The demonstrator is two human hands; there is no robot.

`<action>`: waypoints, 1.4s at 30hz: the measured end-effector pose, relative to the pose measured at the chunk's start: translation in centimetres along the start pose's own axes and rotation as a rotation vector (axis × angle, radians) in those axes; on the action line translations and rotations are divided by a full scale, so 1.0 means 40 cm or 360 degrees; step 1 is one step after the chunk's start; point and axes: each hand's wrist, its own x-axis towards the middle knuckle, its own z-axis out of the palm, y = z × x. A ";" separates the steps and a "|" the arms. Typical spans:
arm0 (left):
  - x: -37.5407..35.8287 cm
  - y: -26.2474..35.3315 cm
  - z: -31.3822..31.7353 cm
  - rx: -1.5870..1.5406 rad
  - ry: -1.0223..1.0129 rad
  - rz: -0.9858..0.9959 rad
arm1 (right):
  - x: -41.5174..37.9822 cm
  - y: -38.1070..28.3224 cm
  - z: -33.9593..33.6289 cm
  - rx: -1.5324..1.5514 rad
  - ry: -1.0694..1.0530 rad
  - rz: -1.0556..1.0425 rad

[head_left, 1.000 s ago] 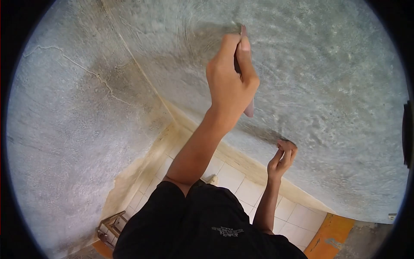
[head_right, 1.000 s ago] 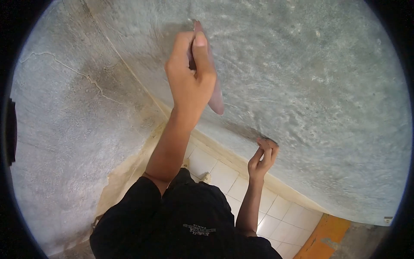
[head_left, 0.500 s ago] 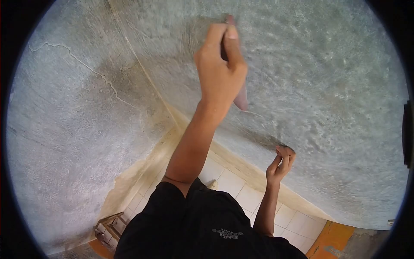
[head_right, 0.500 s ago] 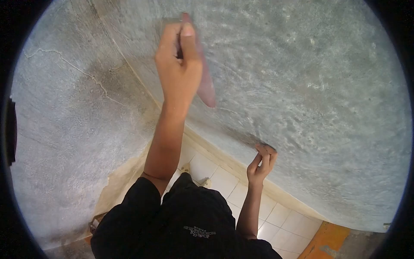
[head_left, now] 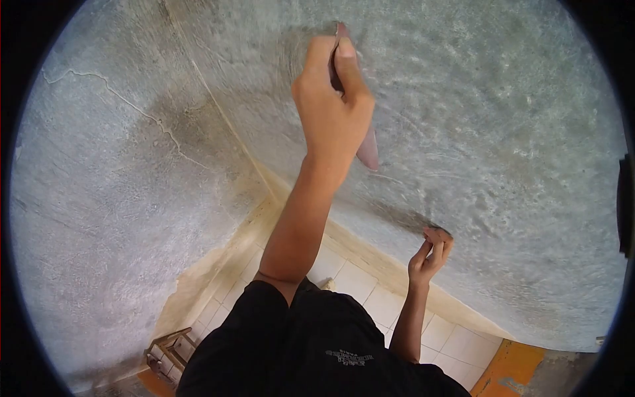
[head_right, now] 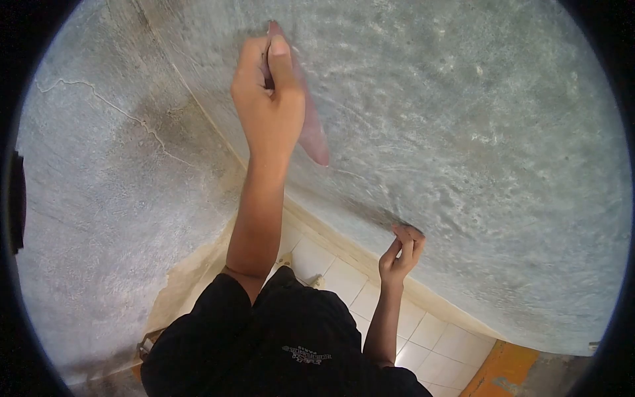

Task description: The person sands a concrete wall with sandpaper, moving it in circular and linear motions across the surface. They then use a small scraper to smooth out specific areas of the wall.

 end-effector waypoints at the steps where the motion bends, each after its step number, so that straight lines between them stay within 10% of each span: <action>1: 0.002 0.012 0.006 0.0006 0.0001 0.0006 | 0.001 -0.001 0.000 -0.0003 0.0001 0.0000; 36: -0.060 0.007 0.042 0.0085 -0.0196 0.0473 | -0.002 -0.001 0.016 -0.0018 0.0046 -0.0006; 42: -0.090 -0.061 -0.007 0.0024 -0.0018 0.0103 | -0.004 -0.004 0.012 -0.0016 0.0041 0.0052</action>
